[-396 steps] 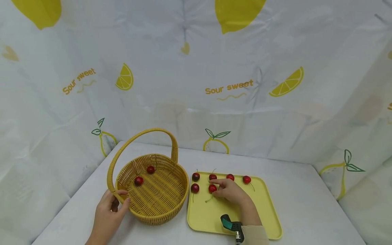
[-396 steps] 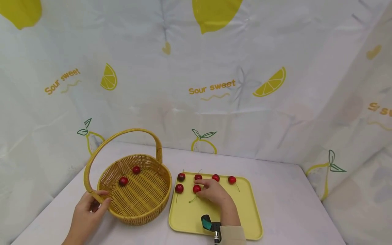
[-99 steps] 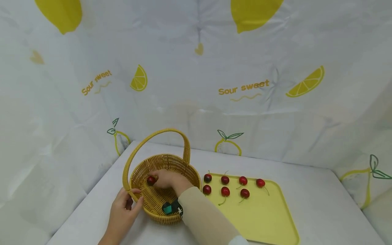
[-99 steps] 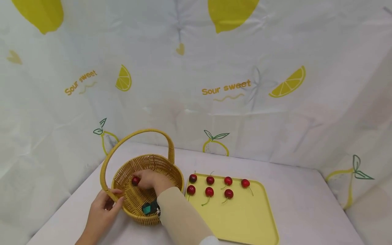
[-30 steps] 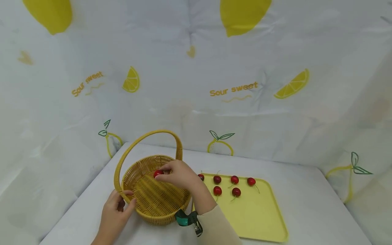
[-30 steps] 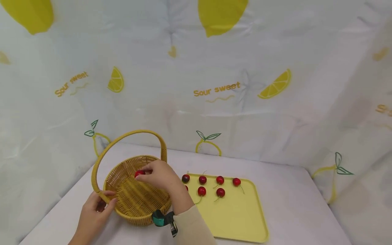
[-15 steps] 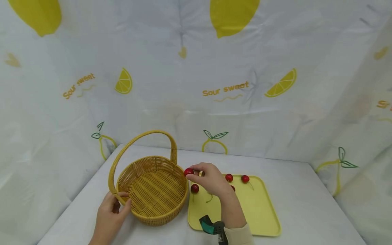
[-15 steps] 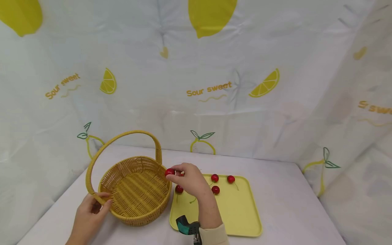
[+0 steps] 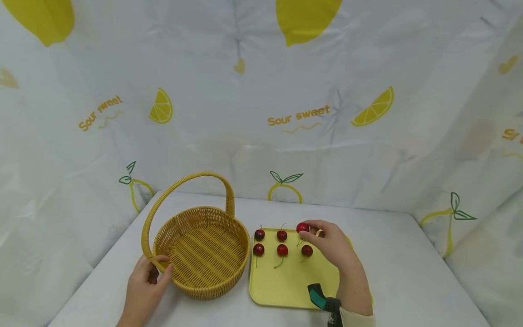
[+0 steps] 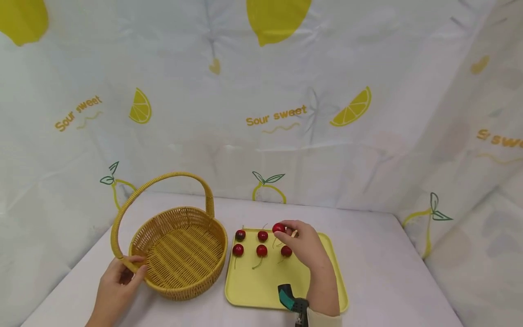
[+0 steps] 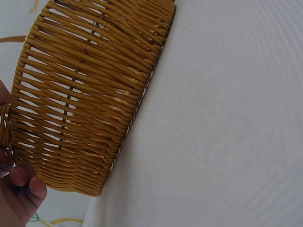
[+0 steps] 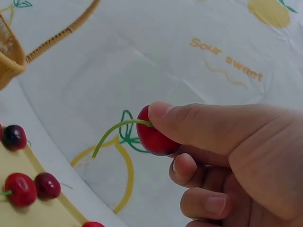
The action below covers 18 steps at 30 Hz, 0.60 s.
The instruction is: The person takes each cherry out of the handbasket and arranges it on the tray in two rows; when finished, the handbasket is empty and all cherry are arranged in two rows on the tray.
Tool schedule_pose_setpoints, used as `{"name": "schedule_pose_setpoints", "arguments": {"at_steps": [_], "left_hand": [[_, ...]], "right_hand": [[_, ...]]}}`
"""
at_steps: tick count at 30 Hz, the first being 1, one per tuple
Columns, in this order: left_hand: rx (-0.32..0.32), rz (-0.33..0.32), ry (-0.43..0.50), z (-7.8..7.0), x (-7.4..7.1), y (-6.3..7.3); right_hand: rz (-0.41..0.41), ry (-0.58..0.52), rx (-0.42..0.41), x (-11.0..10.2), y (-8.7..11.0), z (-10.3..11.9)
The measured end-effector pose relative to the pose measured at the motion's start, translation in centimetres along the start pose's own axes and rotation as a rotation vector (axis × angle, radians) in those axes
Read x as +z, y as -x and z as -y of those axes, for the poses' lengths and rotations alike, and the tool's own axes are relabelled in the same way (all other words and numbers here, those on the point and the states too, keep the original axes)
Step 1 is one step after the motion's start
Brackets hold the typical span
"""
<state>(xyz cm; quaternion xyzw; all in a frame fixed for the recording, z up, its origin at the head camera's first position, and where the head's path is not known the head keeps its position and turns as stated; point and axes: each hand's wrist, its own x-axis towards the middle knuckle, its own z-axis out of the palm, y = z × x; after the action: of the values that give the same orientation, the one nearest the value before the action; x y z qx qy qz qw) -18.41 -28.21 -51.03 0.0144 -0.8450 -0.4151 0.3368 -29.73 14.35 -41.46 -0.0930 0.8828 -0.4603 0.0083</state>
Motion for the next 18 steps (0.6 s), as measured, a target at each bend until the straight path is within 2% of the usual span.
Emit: {"name": "schedule_pose_setpoints", "arguments": {"at_steps": [6, 9, 18], "left_hand": [[-0.028, 0.003, -0.02, 0.0, -0.2, 0.2], [-0.018, -0.003, -0.025, 0.0, -0.4, 0.2], [0.01, -0.004, -0.011, -0.1, -0.7, 0.1]], "right_hand": [[0.003, 0.052, 0.071, -1.7, 0.0, -3.3], [0.019, 0.069, 0.099, -2.2, 0.0, -5.0], [0.037, 0.132, 0.24, -2.1, -0.3, -8.6]]}}
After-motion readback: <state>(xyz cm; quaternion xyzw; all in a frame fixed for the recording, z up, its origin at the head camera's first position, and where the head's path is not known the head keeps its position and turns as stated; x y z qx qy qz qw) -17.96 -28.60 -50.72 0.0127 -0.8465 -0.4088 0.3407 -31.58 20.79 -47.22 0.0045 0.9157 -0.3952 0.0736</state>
